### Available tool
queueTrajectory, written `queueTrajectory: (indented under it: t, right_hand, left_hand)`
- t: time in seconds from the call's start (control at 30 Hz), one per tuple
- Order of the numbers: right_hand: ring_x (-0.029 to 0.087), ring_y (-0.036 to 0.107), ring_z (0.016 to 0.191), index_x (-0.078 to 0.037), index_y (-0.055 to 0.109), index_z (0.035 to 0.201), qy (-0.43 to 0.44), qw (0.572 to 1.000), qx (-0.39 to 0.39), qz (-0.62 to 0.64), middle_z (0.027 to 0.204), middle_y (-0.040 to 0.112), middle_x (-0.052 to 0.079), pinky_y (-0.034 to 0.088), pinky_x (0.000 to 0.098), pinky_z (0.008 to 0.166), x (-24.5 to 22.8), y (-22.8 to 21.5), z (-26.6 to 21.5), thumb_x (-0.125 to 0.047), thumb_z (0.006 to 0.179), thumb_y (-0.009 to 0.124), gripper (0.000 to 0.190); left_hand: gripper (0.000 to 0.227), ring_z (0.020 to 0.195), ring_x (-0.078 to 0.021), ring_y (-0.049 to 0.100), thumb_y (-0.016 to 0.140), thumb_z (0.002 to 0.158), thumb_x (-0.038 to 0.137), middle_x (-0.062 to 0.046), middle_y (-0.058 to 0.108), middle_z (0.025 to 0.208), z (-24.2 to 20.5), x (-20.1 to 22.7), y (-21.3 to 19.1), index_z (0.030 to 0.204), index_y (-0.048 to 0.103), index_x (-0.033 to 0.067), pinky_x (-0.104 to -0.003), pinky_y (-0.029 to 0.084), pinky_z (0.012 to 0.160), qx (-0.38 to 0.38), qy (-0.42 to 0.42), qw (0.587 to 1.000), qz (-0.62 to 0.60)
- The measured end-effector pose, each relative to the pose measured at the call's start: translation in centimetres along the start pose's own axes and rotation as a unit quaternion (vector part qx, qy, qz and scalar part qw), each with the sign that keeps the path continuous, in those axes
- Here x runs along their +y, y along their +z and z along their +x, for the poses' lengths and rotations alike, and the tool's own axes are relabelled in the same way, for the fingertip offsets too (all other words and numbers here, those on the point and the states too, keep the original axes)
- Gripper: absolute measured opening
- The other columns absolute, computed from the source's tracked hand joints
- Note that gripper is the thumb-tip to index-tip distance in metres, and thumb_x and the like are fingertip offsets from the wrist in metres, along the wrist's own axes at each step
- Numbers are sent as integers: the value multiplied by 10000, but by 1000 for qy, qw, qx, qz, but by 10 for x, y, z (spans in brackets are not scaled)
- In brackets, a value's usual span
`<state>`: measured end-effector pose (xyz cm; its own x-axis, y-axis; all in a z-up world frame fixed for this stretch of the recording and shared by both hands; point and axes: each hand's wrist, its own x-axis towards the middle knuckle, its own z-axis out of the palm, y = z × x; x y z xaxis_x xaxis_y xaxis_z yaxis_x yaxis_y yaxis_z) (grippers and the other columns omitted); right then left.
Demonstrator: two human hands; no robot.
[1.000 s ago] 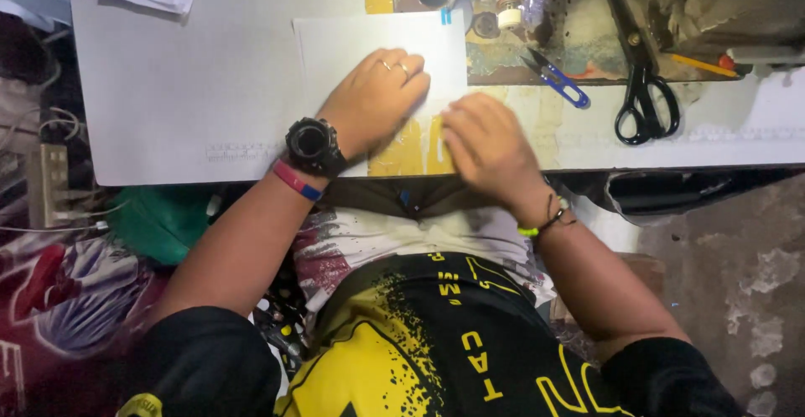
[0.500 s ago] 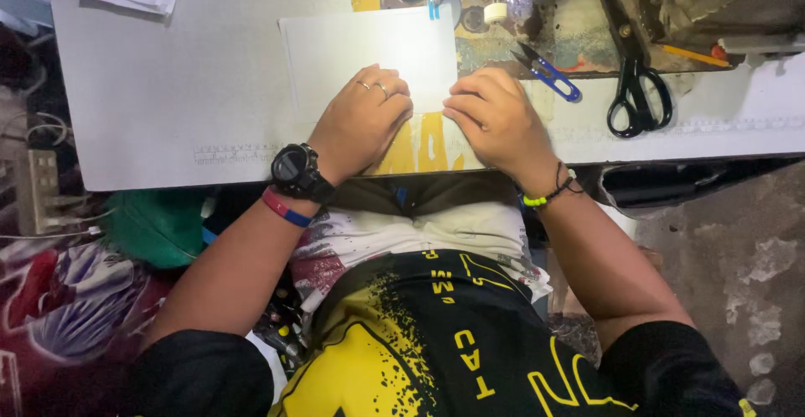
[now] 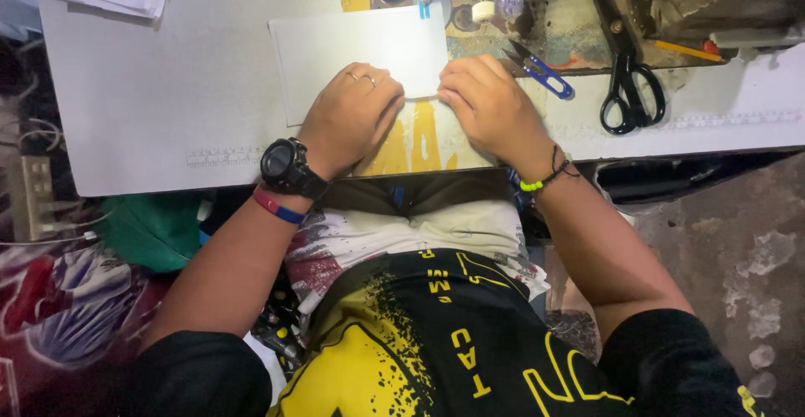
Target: Sewing small white labels or fabric components using an industrial sewing machine
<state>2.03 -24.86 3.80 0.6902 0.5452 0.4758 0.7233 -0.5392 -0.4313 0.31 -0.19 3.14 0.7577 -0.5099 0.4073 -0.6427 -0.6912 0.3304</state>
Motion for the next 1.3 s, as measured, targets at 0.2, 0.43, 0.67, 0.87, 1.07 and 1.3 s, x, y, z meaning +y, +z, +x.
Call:
queueTrajectory:
  t: [0.2, 0.43, 0.67, 0.87, 1.07, 1.3]
  right_hand:
    - [300, 651, 961, -80, 688, 979, -4, 1000, 9, -25, 1030, 660, 60, 543, 382, 839, 9, 8, 6, -157, 1042, 662, 103]
    - [311, 590, 1020, 4, 648, 969, 33, 999, -18, 8, 1074, 639, 129, 500, 400, 903, -10, -5, 15, -20, 983, 695, 55]
    - [292, 634, 993, 58, 659, 1074, 126, 988, 20, 93, 1076, 637, 188, 560, 376, 855, -4, -16, 7, -40, 1068, 539, 154]
    - [333, 623, 985, 65, 713, 1059, -28, 999, 29, 7, 1049, 682, 182, 532, 421, 923, -18, -21, -2, 15, 1024, 612, 118]
    - [281, 606, 1015, -58, 710, 1154, -61, 989, -35, -127, 1133, 696, 50, 483, 388, 844, -34, -22, -4, -172, 1046, 631, 176]
    - [291, 581, 1059, -85, 680, 1260, -40, 985, -54, -160, 1234, 667, 41, 486, 408, 862, -30, -15, -9, -252, 1041, 625, 280]
  left_hand:
    - [104, 910, -252, 661, 745, 944, 122, -37, 606, 822, -1, -13, 15, 989, 652, 112, -398, 544, 974, 25, 34, 998, 53]
    - [104, 725, -241, 536, 656, 932, 80, -8, 580, 798, 16, 6, -13, 886, 599, 153, -359, 450, 712, 46, 105, 983, 144]
    - [50, 762, -237, 550, 605, 1031, 131, -21, 641, 953, 17, 7, -16, 1002, 624, 167, -373, 427, 734, 25, 111, 984, 137]
    - [45, 964, -294, 572, 655, 1025, 123, -77, 649, 1048, 19, 3, -12, 987, 635, 110, -470, 430, 911, 13, 121, 990, 67]
    - [122, 1280, -416, 602, 656, 988, 75, -132, 660, 1224, 16, -20, -4, 1109, 663, 75, -631, 383, 1100, -69, 140, 988, -21]
    - [154, 1265, -387, 598, 603, 975, 40, -113, 656, 1204, 16, -21, -3, 1124, 640, 58, -624, 383, 1085, -59, 141, 988, -32]
